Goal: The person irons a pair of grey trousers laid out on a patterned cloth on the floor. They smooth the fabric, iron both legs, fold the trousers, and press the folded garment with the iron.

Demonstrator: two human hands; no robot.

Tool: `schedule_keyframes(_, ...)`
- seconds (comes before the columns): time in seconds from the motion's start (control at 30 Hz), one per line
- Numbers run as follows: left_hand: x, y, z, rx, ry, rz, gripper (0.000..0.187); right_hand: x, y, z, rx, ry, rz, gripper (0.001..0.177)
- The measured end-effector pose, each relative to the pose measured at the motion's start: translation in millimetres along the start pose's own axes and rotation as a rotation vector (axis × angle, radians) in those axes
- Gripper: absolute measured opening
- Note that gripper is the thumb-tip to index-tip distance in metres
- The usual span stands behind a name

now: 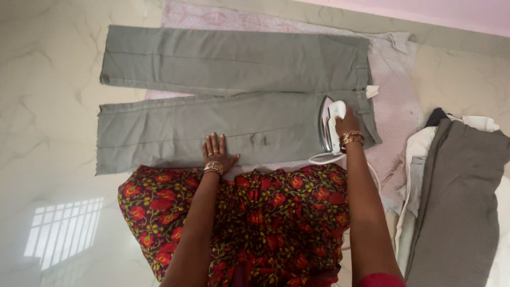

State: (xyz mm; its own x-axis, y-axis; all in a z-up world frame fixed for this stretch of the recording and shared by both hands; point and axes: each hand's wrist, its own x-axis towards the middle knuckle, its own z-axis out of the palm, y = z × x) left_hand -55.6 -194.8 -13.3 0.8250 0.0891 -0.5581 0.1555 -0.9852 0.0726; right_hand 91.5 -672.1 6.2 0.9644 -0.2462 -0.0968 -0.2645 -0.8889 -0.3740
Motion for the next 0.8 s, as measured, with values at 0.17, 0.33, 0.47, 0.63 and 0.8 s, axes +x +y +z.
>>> schedule_keyframes(0.17,3.9,-2.6,5.9,0.008,0.027,0.014,0.106,-23.7,-13.8,-11.3,0.071,0.147,0.077,0.049)
schedule_keyframes(0.33,1.7,-2.0,2.3,0.029,-0.027,0.010,0.105,-18.6,-13.8,-28.6,0.034,0.084,0.292,0.046)
schedule_keyframes(0.47,-0.8,-0.7,-5.3,0.035,-0.065,0.004,0.105,-1.0,-0.9,-22.3,0.028,0.075,0.290,0.043)
schedule_keyframes(0.63,-0.1,-1.5,-2.4,0.023,-0.072,0.005,0.107,27.6,4.6,-22.9,-0.027,0.122,0.251,0.047)
schedule_keyframes(0.8,4.8,-1.7,2.5,0.029,-0.039,0.006,0.105,32.8,5.2,-44.4,0.081,0.076,0.213,0.068)
